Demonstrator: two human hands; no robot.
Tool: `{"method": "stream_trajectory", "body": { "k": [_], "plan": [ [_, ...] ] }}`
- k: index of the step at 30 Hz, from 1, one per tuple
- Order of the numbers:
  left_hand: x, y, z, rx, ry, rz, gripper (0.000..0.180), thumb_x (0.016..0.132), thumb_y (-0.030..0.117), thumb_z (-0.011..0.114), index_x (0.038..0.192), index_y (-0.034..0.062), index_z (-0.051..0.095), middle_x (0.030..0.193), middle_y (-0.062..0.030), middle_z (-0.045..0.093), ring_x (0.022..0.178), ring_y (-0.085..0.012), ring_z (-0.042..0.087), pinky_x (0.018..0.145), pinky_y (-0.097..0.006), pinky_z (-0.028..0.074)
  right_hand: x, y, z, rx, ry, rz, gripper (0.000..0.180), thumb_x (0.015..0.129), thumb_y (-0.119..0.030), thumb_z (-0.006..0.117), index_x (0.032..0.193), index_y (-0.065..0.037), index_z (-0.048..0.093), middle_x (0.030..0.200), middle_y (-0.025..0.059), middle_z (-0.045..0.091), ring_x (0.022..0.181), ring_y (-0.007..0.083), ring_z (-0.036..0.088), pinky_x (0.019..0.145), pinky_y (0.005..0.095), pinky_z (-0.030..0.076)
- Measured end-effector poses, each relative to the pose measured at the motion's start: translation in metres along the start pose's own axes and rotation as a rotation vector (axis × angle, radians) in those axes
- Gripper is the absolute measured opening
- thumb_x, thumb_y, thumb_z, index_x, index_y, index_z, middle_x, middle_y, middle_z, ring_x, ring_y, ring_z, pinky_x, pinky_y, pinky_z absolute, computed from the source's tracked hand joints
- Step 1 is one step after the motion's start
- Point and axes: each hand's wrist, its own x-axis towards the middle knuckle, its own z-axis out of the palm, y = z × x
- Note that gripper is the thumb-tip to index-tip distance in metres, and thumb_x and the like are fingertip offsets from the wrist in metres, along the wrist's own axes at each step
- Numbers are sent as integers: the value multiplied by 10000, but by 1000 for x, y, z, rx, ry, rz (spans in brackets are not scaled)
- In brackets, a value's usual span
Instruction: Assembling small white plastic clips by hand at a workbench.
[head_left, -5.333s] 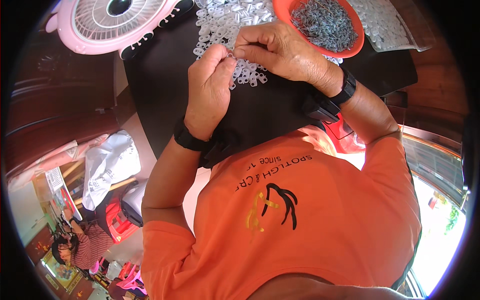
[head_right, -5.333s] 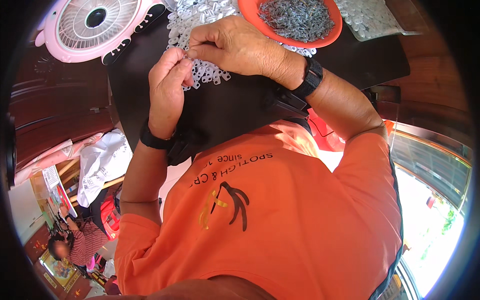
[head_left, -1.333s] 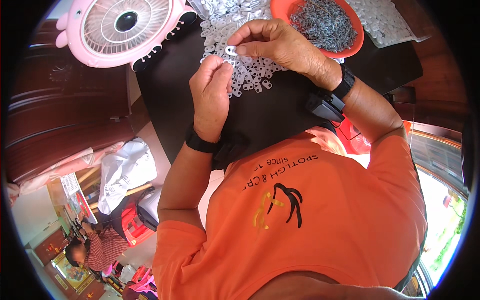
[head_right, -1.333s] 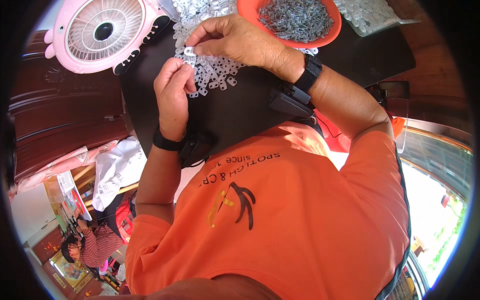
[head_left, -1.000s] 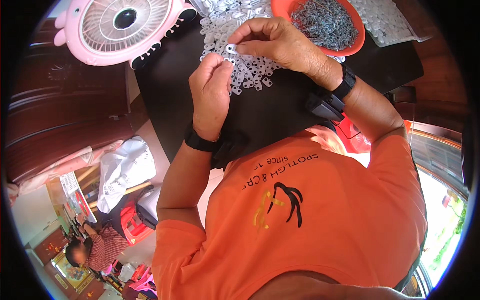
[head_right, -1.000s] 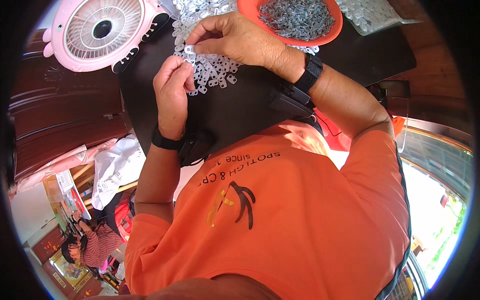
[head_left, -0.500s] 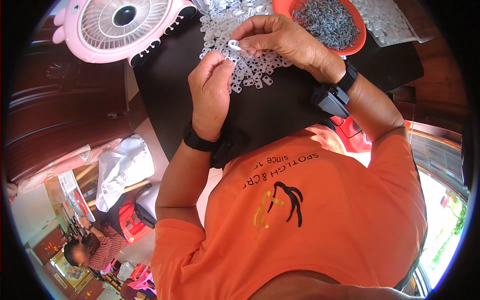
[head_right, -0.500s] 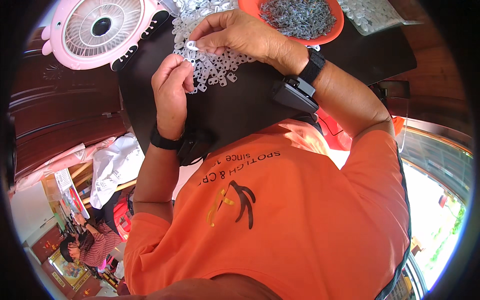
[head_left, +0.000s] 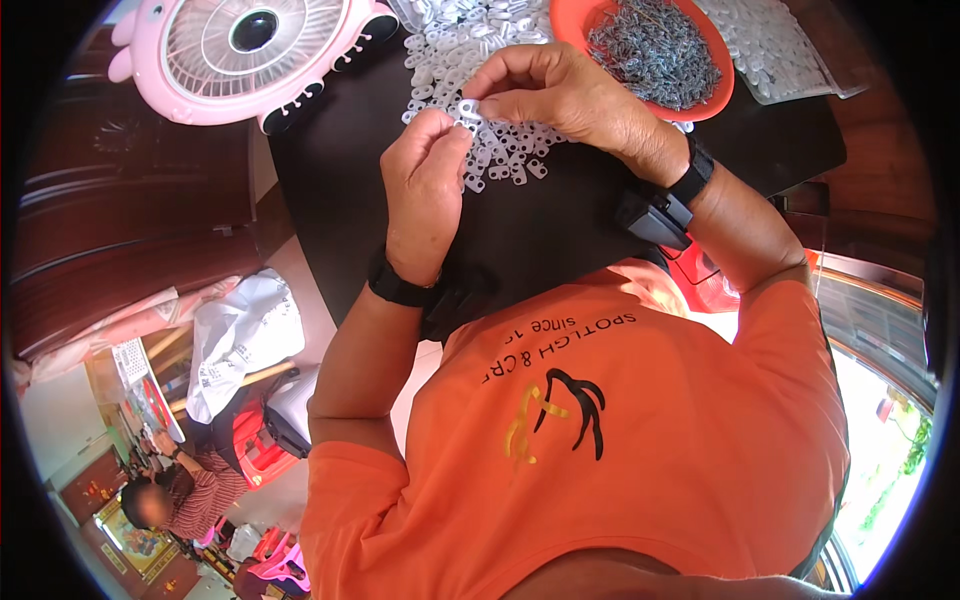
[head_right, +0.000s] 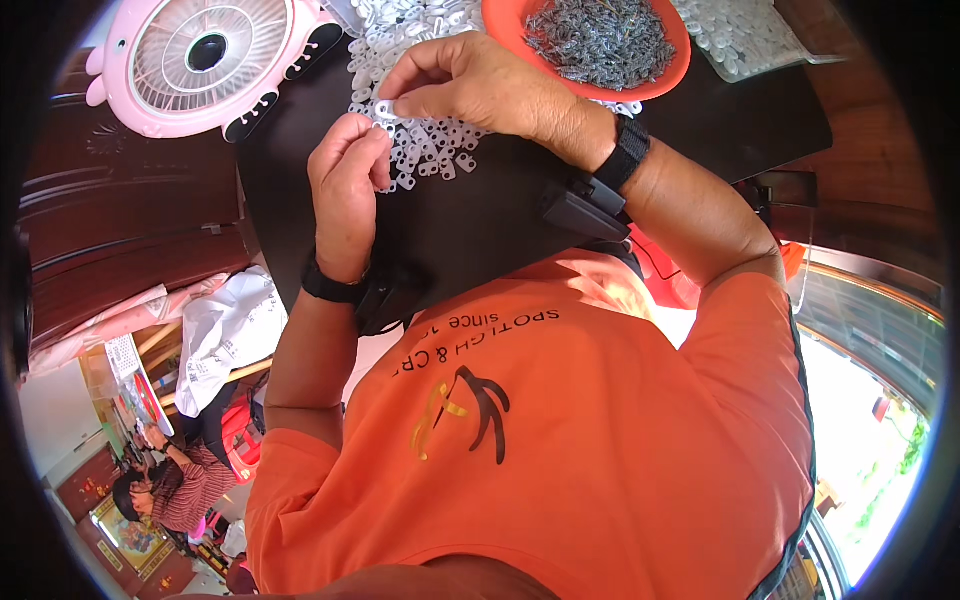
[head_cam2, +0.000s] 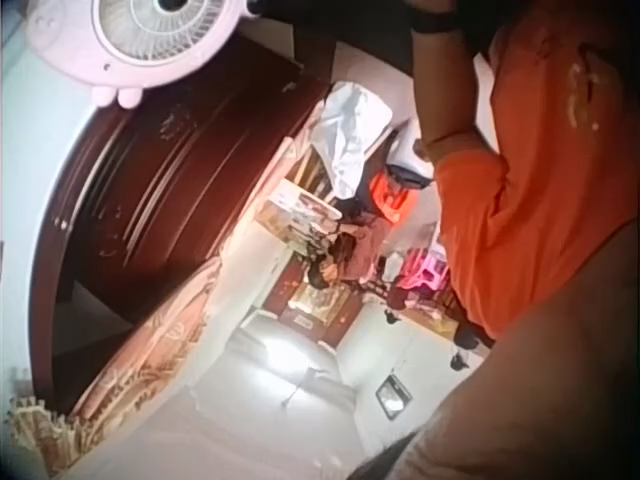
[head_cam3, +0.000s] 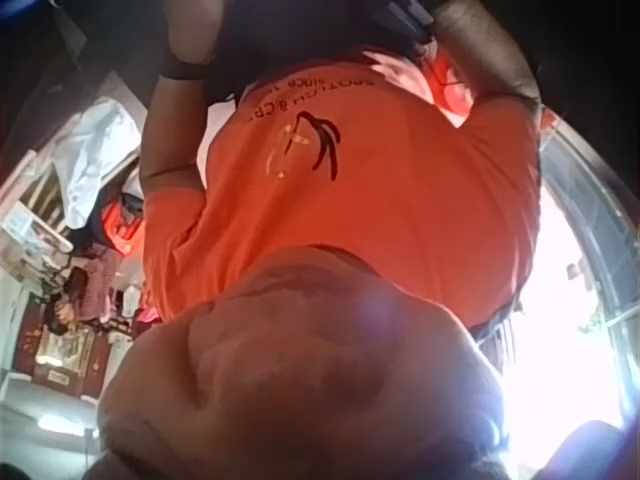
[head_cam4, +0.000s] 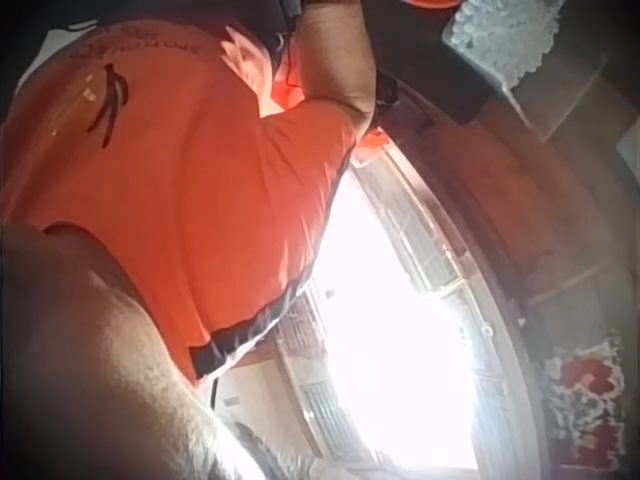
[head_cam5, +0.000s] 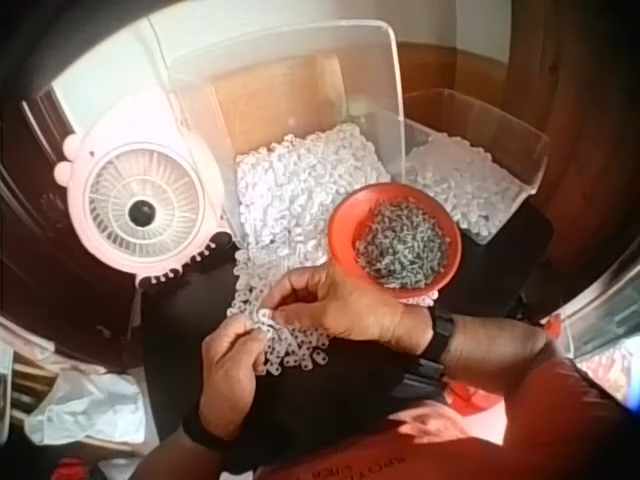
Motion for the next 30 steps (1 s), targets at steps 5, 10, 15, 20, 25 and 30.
{"method": "stream_trajectory", "body": {
  "k": [5,10,15,20,25,30],
  "plan": [
    [1,-1,1,5,-18,12,163,882,118,491,745,33,514,620,20,435,538,-53,370,494,-206,290,-1,0,3,-73,-10,-37,169,850,-44,638,1013,2,629,929,17,636,888,74,583,829,220,467],
    [0,-1,1,-11,-25,23,160,889,119,487,757,31,515,616,19,435,535,-55,370,500,-204,291,-2,0,5,-116,-12,-36,171,845,-32,642,1012,0,627,925,17,634,881,73,581,823,224,472],
    [1,-3,-2,-57,-33,47,156,894,122,485,781,25,533,621,11,461,539,-60,396,509,-204,308,-3,2,12,-141,7,-109,220,807,-65,685,1009,-17,611,848,15,629,813,79,590,758,225,485],
    [2,-3,-2,-79,-54,5,174,900,155,482,840,14,565,654,-16,530,564,-76,470,536,-214,356,-5,-1,16,-237,57,-163,244,767,-94,719,973,-31,604,770,21,624,733,86,593,682,231,492],
    [3,2,-3,-113,-67,-69,232,910,197,466,905,-6,580,660,-22,538,565,-86,483,541,-220,369,-8,-6,17,-332,26,-209,249,765,-91,716,983,-46,603,739,20,625,682,90,592,648,236,488],
    [4,1,-4,-94,-113,-84,249,914,203,460,925,-13,582,659,-29,533,572,-93,495,543,-221,375,-12,-12,17,-387,-5,-129,300,781,-58,702,1061,-46,595,825,21,623,744,92,593,667,237,483]
  ]
}}
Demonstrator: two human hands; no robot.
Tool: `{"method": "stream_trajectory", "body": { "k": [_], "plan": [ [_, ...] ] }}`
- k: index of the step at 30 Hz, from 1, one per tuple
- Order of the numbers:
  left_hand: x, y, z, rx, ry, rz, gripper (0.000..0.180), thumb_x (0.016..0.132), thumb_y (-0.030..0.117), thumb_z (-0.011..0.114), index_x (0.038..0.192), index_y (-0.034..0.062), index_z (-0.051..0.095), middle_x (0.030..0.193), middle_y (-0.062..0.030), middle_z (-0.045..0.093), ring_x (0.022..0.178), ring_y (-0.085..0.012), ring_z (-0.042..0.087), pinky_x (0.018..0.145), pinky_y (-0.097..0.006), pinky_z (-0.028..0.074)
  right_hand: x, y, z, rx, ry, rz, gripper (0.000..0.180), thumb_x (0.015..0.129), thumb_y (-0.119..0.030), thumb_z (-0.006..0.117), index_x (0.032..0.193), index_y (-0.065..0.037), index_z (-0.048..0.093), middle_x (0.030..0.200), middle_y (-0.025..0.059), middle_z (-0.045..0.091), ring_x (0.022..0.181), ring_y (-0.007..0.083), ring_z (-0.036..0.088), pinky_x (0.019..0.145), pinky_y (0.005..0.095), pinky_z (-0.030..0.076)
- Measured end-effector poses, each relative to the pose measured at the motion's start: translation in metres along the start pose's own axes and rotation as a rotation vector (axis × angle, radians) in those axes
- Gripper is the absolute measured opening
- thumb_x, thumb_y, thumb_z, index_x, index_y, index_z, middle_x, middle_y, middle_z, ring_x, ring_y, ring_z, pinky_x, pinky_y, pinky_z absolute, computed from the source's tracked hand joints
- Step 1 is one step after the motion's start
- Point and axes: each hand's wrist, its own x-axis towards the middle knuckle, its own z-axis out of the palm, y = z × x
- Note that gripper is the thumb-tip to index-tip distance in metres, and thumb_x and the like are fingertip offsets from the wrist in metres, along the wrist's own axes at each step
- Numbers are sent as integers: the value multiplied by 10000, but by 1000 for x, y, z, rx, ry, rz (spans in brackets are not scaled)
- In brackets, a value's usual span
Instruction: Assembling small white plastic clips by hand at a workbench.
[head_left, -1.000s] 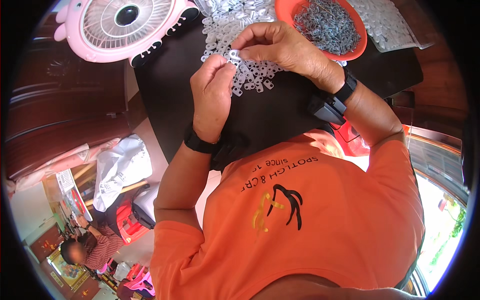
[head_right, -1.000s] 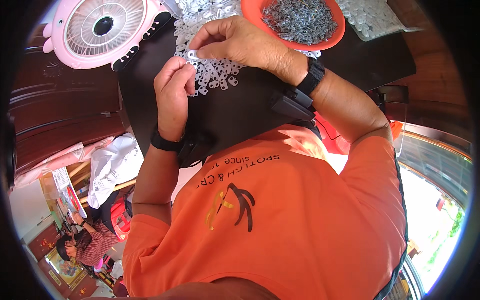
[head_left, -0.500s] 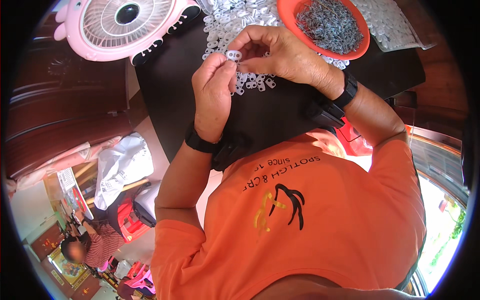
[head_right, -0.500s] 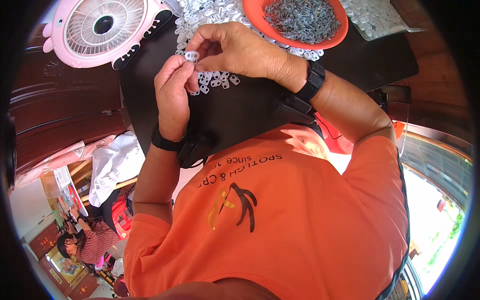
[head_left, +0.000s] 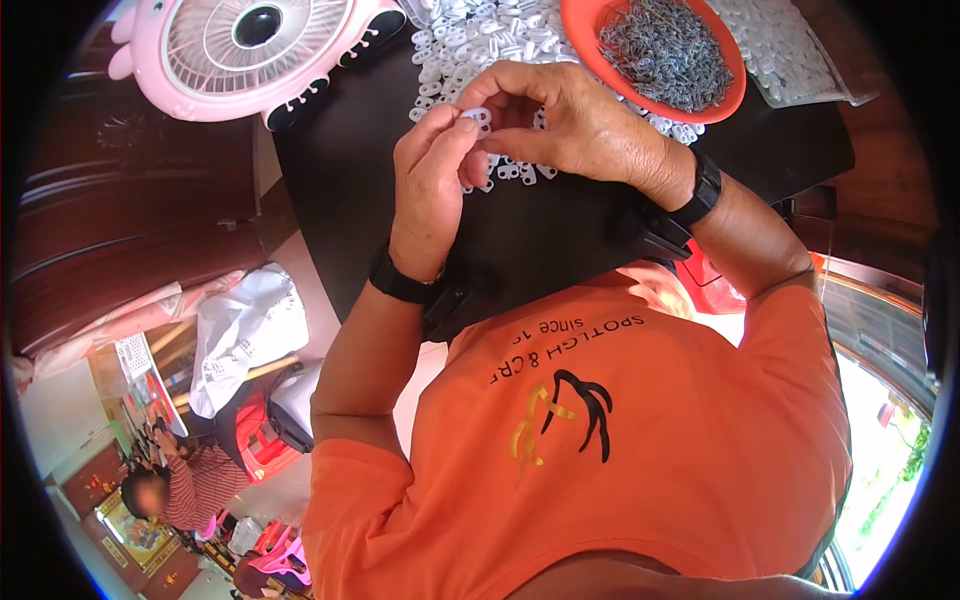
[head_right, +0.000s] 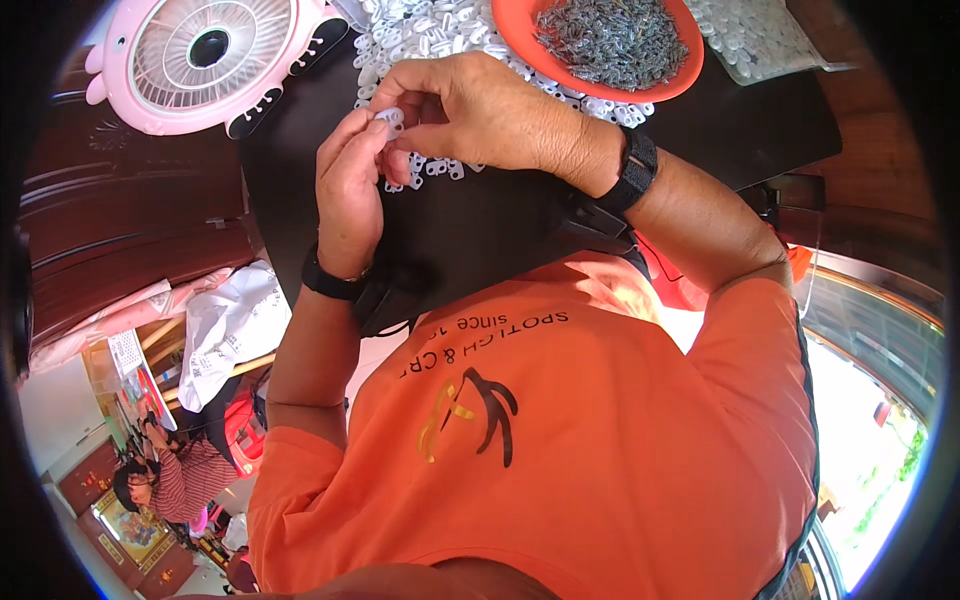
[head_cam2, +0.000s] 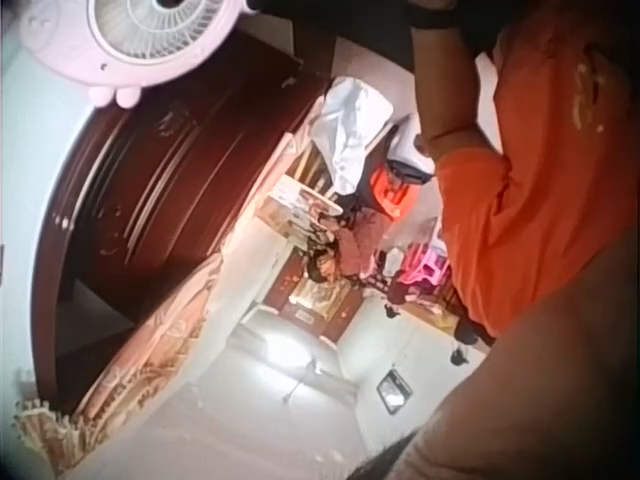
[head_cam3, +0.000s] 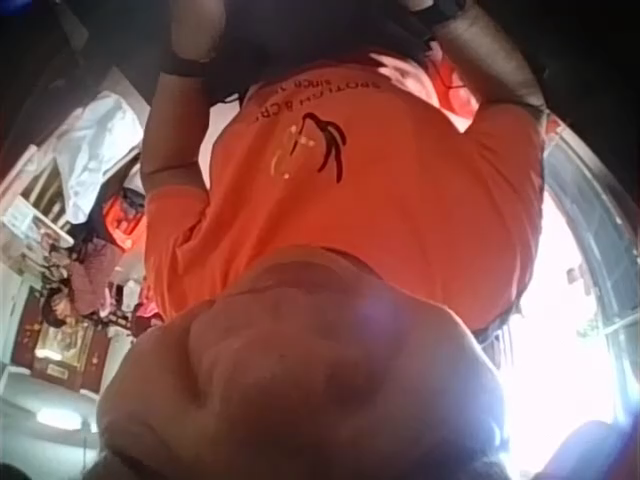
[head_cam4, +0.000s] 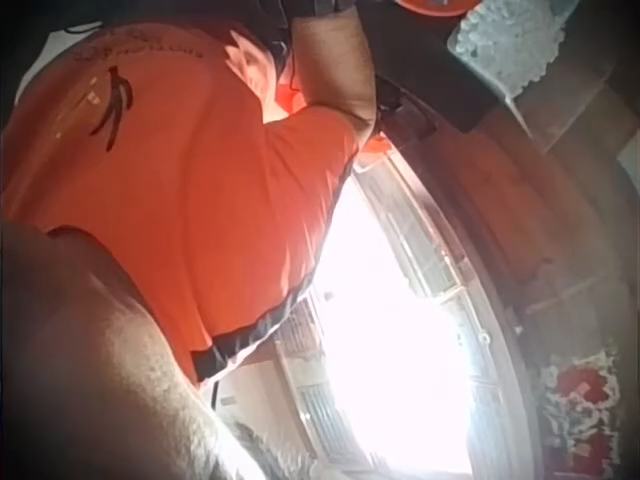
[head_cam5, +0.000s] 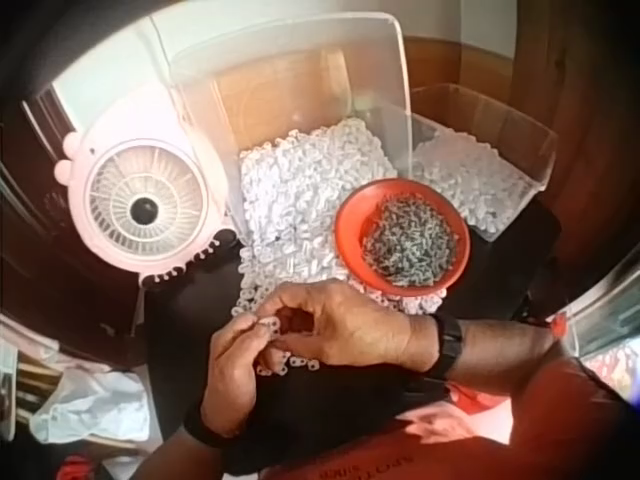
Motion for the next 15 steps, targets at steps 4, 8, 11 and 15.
{"method": "stream_trajectory", "body": {
  "k": [4,8,11,15],
  "plan": [
    [-3,1,5,-23,40,27,252,923,198,444,916,-17,575,671,-45,534,577,-106,504,544,-224,381,0,-1,3,-230,113,-192,322,763,-66,716,1064,-38,604,806,55,630,701,128,612,628,260,499],
    [-1,-7,-3,-73,12,99,263,936,185,415,899,-32,559,687,-63,543,581,-128,509,567,-237,391,-1,-1,5,-269,135,-260,307,758,-86,725,1040,-33,614,803,74,631,700,160,620,627,273,506],
    [-2,-7,-4,-53,-11,144,280,942,183,392,887,-41,551,684,-76,545,594,-145,515,596,-249,398,0,0,7,-238,176,-325,194,745,-121,685,907,-48,607,769,100,629,703,286,632,614,352,497],
    [-2,-6,-3,-60,-11,143,285,938,183,390,876,-47,547,677,-87,545,586,-153,514,588,-253,398,0,2,6,-254,194,-368,154,766,-128,675,882,-52,609,750,91,634,673,281,633,599,343,495]
  ]
}}
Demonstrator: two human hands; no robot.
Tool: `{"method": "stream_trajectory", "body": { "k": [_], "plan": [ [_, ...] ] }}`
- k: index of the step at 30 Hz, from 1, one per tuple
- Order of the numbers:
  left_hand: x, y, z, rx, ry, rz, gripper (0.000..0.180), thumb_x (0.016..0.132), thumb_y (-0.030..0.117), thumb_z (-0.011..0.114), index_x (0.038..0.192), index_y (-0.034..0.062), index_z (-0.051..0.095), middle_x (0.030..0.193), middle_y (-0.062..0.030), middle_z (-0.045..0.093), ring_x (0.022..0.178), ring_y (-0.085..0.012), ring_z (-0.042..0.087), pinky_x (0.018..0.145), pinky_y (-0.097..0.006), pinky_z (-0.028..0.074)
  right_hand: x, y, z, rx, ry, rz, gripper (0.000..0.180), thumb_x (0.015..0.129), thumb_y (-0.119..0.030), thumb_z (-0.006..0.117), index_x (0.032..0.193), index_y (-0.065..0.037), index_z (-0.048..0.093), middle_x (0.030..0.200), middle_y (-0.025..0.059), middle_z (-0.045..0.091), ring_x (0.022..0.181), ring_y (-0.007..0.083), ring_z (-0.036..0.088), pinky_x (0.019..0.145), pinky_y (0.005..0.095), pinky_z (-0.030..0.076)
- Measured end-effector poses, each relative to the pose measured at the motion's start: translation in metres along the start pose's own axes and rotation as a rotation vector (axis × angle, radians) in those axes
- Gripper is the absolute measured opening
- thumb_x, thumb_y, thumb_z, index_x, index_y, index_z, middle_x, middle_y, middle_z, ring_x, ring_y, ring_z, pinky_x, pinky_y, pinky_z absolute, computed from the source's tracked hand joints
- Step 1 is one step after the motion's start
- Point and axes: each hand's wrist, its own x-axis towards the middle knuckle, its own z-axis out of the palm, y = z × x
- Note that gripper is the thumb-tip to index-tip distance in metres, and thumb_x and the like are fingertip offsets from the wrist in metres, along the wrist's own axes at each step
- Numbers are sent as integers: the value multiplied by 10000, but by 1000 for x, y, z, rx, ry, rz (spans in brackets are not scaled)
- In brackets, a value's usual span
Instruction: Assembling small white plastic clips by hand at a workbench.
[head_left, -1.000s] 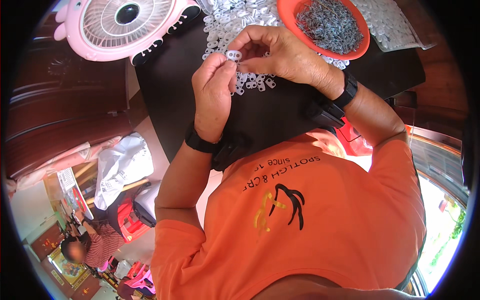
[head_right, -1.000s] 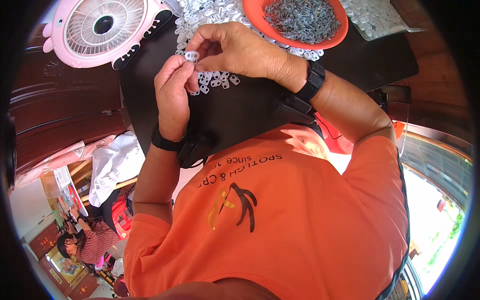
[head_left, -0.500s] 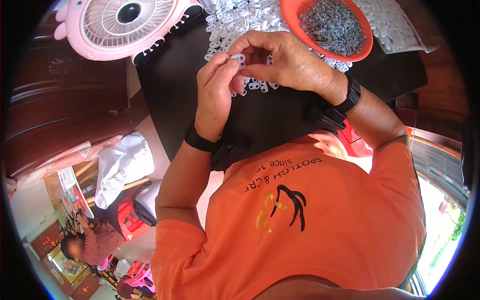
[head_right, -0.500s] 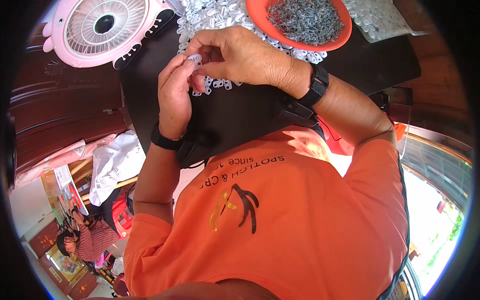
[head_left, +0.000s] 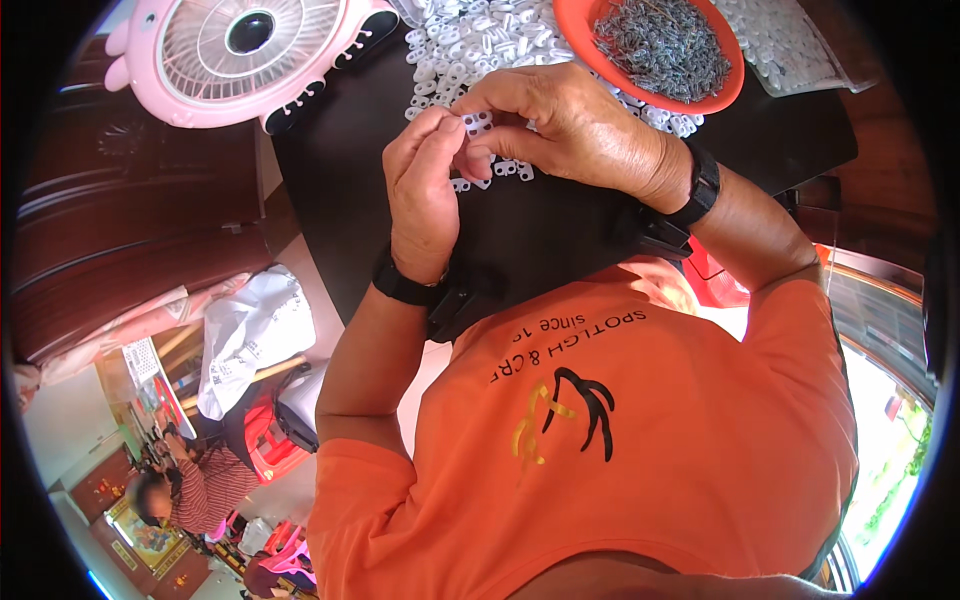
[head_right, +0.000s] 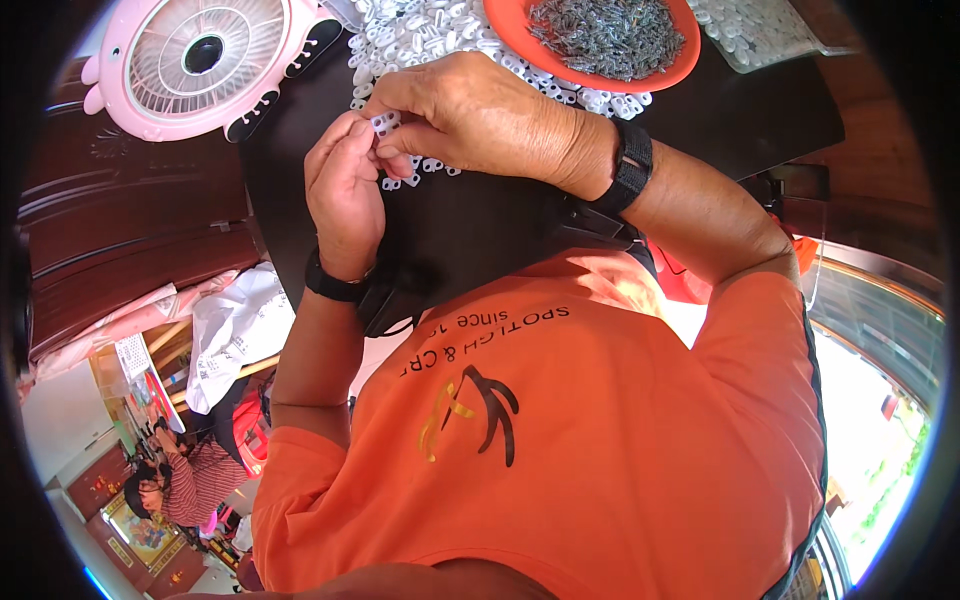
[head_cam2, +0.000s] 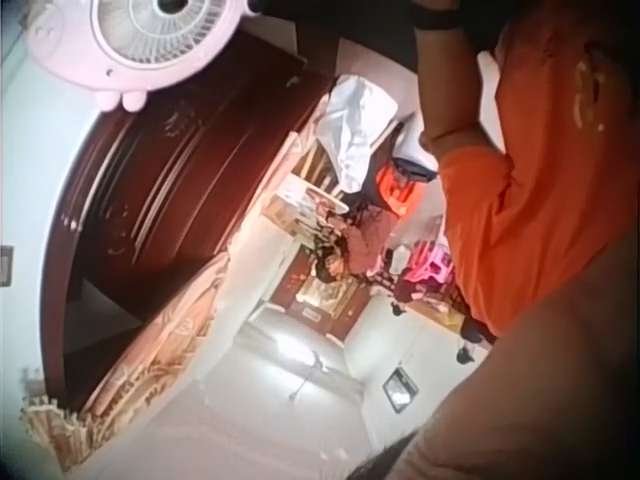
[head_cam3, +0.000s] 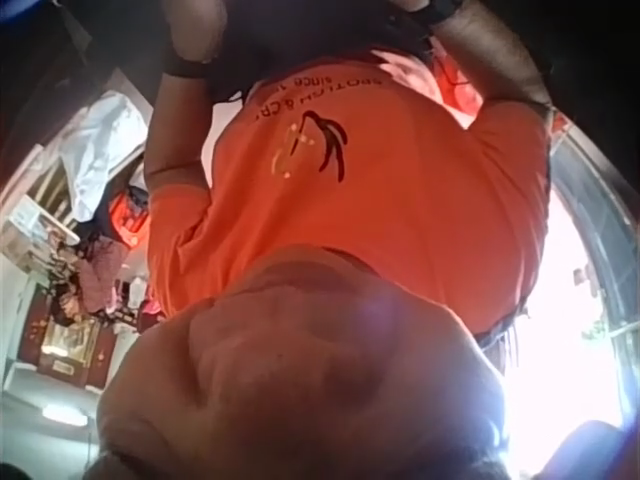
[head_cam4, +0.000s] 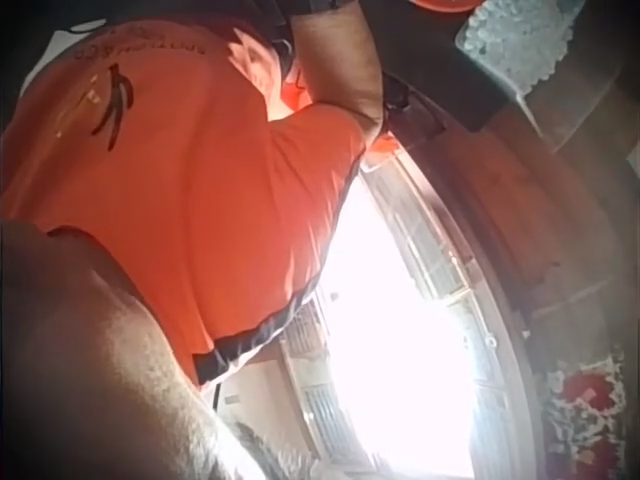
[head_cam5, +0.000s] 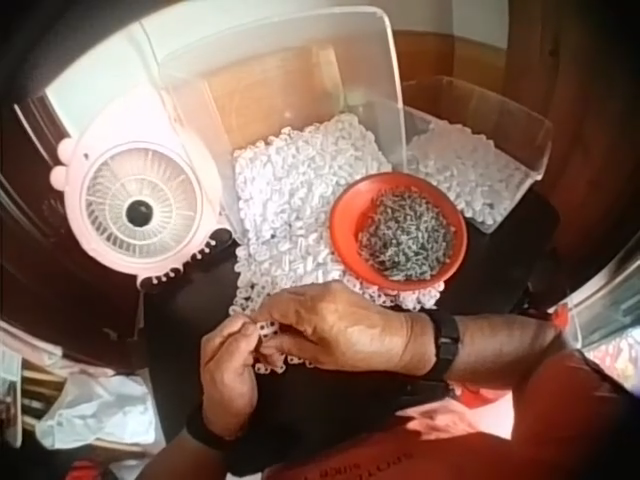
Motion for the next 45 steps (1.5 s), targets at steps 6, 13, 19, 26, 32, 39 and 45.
{"method": "stream_trajectory", "body": {
  "k": [6,13,19,26,32,39,45],
  "plan": [
    [-2,4,9,-89,52,7,247,899,168,471,766,-18,566,603,-46,543,512,-101,499,502,-223,379,0,-1,-1,5,-3,-17,124,780,-128,667,866,-59,611,702,82,636,637,280,632,580,340,497],
    [-7,3,11,-6,111,25,260,916,161,445,796,-22,586,577,-42,530,498,-99,491,484,-220,363,-2,-4,-1,49,-79,17,152,794,-84,658,935,-39,624,766,102,637,711,283,640,619,336,501],
    [-6,1,17,13,133,82,244,922,181,453,821,0,582,582,-10,494,501,-77,448,484,-215,337,-2,-6,-1,23,-39,-9,179,772,-88,674,938,-49,620,794,103,642,736,289,643,638,346,512],
    [-7,-2,16,30,118,61,234,923,181,451,782,27,558,603,5,480,519,-59,427,489,-208,318,-4,-6,-1,-99,-60,-26,163,786,-102,645,932,-39,608,765,110,629,714,305,636,628,366,510],
    [-5,-4,24,5,144,117,243,925,174,438,774,19,549,616,-14,510,520,-71,441,496,-210,338,-3,-5,-5,-185,-26,-115,123,771,-79,633,884,-34,609,728,113,622,670,307,634,591,368,510],
    [-9,-6,21,-1,135,136,258,937,178,435,785,11,560,619,-21,517,515,-80,455,494,-217,349,-5,-5,0,-169,-68,-75,118,792,-100,621,892,-40,603,730,116,619,673,309,631,597,369,507],
    [-3,-6,17,-37,161,150,234,934,191,475,840,5,581,629,0,499,549,-66,452,525,-208,356,2,-13,-8,86,-107,122,264,742,-60,703,996,-33,638,837,104,663,718,213,661,638,276,511]
  ]
}}
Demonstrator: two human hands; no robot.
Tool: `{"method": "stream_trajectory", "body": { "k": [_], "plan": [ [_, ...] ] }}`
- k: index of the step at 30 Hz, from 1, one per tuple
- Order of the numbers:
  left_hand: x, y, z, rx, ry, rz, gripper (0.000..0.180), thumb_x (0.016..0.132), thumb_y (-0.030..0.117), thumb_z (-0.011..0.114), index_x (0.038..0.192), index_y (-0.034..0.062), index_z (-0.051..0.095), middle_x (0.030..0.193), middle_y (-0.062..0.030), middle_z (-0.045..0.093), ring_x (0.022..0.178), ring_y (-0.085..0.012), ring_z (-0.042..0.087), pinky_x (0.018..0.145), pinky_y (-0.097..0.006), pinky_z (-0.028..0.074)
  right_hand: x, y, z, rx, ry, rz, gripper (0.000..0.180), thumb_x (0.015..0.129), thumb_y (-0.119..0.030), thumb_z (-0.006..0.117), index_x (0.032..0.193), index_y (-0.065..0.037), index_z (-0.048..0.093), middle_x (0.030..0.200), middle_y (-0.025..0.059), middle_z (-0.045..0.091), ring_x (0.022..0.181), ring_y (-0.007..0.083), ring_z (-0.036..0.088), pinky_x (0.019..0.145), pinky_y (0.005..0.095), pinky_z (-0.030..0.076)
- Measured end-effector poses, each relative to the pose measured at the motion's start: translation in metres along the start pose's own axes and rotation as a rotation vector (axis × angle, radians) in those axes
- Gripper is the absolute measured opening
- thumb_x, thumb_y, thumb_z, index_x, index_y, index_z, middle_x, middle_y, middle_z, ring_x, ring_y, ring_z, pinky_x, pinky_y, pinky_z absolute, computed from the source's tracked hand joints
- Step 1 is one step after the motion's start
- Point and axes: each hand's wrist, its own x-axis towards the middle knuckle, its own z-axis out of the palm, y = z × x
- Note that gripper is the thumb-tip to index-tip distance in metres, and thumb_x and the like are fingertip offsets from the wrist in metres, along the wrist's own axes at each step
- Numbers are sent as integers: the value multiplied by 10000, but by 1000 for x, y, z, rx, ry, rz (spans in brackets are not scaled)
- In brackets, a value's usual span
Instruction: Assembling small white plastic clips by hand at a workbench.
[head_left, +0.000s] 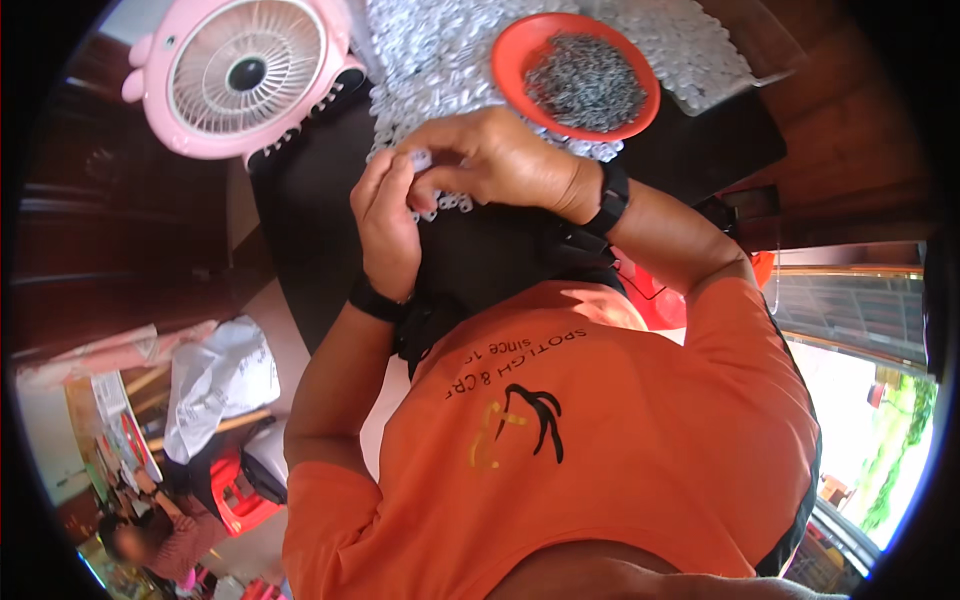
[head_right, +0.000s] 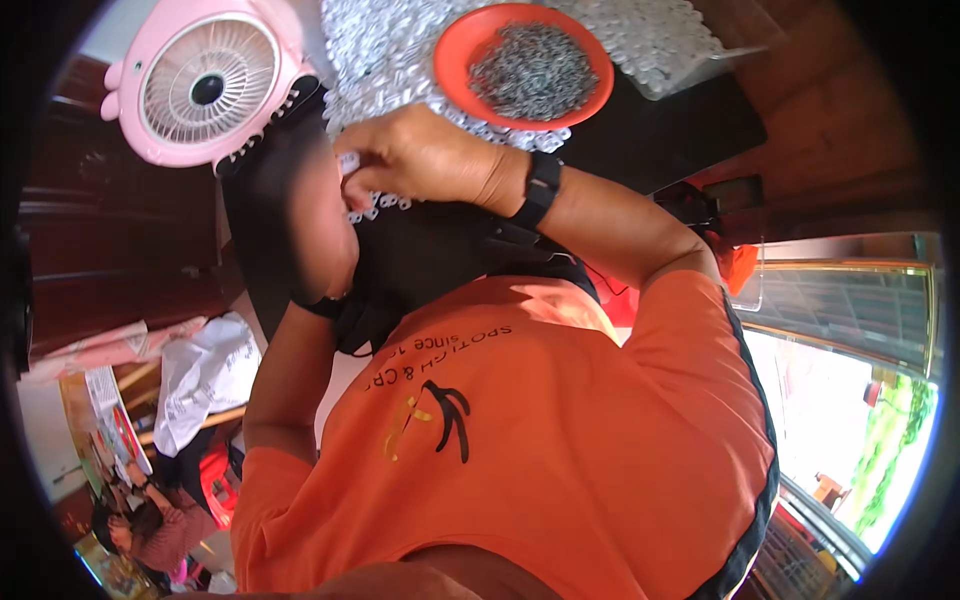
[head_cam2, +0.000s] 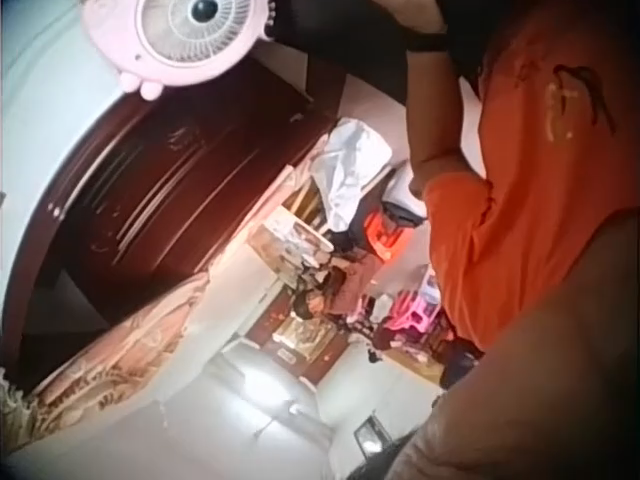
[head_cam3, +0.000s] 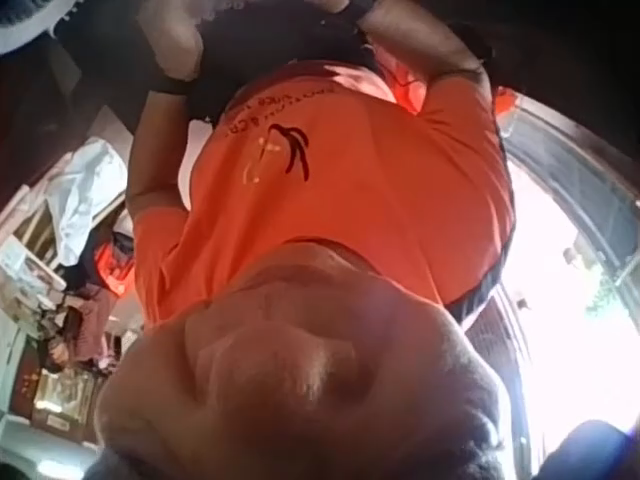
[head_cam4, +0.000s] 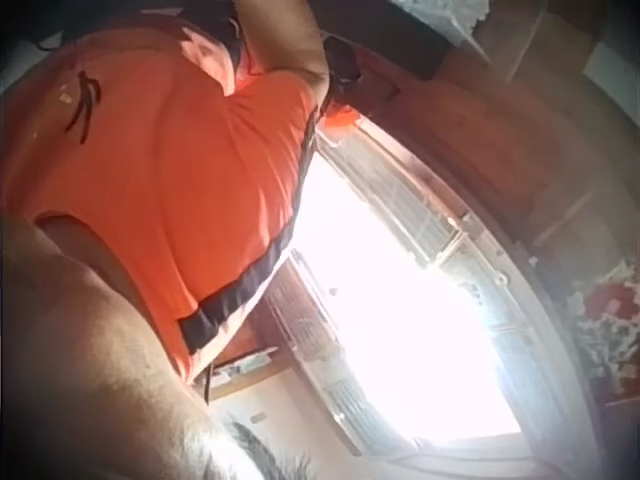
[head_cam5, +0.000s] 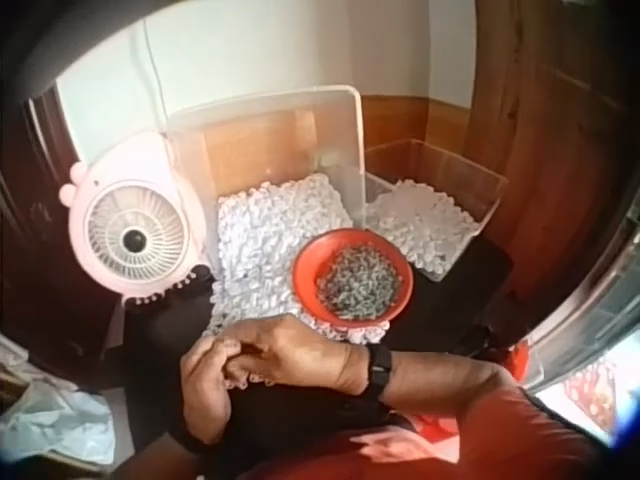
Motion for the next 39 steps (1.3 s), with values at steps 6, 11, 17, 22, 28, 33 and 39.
{"method": "stream_trajectory", "body": {
  "k": [6,11,17,22,28,33,39],
  "plan": [
    [-2,11,-3,18,-8,16,235,935,190,477,803,13,558,621,8,474,559,-52,420,525,-199,328,2,17,10,181,82,2,242,770,-82,712,997,-61,632,735,57,669,635,115,633,577,246,495],
    [-2,16,1,37,20,20,237,933,186,478,786,15,547,616,13,462,563,-50,414,523,-205,327,1,14,9,39,141,-62,234,764,-101,725,973,-57,630,757,60,670,649,155,657,578,264,519],
    [-2,12,-3,95,-6,10,243,930,192,485,763,21,532,619,8,476,568,-51,419,526,-210,338,1,3,6,-87,121,-92,231,760,-133,722,959,-64,628,764,82,662,674,206,662,598,284,527],
    [-4,12,-5,54,-4,-31,230,927,190,471,817,5,553,629,-17,503,562,-79,463,539,-214,360,0,5,10,-149,149,-135,225,765,-148,721,956,-66,634,756,88,657,664,227,655,587,292,517],
    [-5,14,-2,-37,7,-69,252,932,195,480,774,5,530,621,-19,500,552,-75,456,524,-216,359,2,10,13,78,132,-60,212,774,-121,712,968,-72,643,768,96,663,678,230,661,597,295,513],
    [-5,14,-2,-43,-5,-77,239,935,190,479,818,-4,553,624,-15,495,556,-78,461,526,-215,362,2,11,7,52,97,-49,196,770,-94,714,949,-56,645,763,93,666,675,206,660,595,275,510],
    [-6,18,3,1,-6,-96,213,943,169,466,822,12,543,632,6,475,566,-63,444,540,-210,358,0,2,2,71,41,43,230,760,-57,724,974,-26,645,860,88,667,778,179,657,670,275,517]
  ]
}}
